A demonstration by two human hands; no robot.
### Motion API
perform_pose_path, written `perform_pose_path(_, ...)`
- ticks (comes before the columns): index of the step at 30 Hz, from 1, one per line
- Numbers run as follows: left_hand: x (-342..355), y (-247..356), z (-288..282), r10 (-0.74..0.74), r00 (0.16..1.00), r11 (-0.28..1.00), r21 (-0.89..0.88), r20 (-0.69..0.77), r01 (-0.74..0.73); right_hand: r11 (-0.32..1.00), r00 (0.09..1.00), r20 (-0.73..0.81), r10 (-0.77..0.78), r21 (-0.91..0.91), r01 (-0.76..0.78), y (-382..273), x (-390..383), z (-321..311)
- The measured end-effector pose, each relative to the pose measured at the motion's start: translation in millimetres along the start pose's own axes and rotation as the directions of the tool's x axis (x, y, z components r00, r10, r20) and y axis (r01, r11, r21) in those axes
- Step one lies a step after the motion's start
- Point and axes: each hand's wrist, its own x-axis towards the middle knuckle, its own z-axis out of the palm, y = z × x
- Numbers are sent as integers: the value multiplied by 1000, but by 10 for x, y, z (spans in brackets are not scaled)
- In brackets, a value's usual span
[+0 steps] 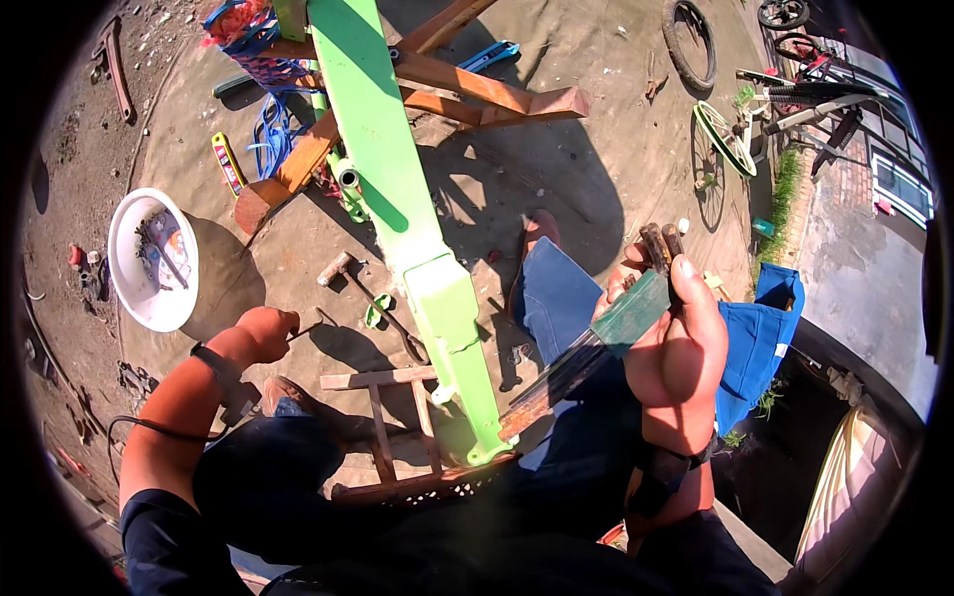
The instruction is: The person is assembling a green bicycle frame while sitting on a low stool. They use a screwdriver to tighten bolts on the frame and handle various small metal parts, including a metal bracket and a bolt, which they insert into the frame.
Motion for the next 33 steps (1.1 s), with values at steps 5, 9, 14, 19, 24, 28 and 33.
perform_pose_path(5,-651,612,-514,52,998,793,-610,42,-15,994,966,258,-19,108,-9,-103,169,-22)
perform_pose_path(9,-1247,1217,-846,6,999,473,-881,32,26,991,964,256,-71,125,39,-195,368,-24)
perform_pose_path(14,-1656,1811,-933,-94,962,292,-931,-256,-219,953,913,380,-147,303,27,-369,409,19)
perform_pose_path(19,-1848,2168,-744,-262,787,276,-824,-559,-494,941,880,441,-175,338,17,-281,148,45)
perform_pose_path(24,-1910,2317,-749,-405,589,519,-706,-699,-482,953,865,471,-175,301,29,-189,188,-66)
perform_pose_path(28,-1823,2322,-955,-351,536,714,-590,-768,-377,963,887,418,-193,254,90,-189,357,-153)
perform_pose_path(33,-1390,2090,-1079,-250,573,832,-475,-781,-285,964,903,363,-229,215,158,-159,264,-9)
